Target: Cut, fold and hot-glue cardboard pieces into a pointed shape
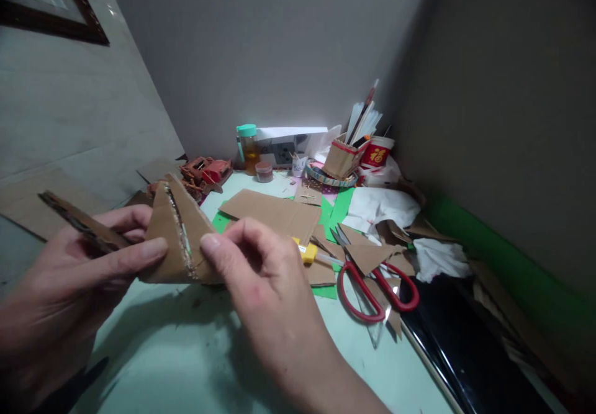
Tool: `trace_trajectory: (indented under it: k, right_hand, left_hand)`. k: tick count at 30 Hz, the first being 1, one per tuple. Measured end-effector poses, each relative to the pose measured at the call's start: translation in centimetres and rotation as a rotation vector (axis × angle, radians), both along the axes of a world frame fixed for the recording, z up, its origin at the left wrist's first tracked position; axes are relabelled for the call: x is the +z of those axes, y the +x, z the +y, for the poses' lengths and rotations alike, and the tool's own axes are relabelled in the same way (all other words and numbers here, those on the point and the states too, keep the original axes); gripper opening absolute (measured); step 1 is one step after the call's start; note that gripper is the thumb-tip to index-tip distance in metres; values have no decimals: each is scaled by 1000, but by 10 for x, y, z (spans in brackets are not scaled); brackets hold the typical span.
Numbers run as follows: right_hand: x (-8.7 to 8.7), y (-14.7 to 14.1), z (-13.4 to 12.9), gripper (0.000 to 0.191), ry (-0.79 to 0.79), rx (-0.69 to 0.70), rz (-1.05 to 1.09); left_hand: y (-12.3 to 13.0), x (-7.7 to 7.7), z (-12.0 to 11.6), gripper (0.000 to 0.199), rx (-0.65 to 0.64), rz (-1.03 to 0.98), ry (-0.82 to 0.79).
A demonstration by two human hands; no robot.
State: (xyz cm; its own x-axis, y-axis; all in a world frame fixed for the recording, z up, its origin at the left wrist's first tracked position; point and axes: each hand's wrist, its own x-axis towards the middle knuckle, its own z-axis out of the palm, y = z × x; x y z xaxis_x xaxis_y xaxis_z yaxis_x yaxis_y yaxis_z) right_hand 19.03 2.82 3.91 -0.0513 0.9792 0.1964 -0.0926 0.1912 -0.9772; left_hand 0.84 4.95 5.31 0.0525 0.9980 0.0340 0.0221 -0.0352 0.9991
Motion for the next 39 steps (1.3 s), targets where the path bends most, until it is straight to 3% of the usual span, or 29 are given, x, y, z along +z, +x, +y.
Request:
trace_trajectory:
  k: [18,30,39]
  right_hand:
    - [-9,-12,-4,31,16,-152,30]
    - [-7,-18,-9,31,21,-236,81]
    - [-13,-18,-8,31,85,-231,-9]
  left_hand:
    - [4,-8,-7,19,56,57,60]
    - [11,-3,-10,21,84,137,87]
    - [8,-6,-13,23,56,74,-31]
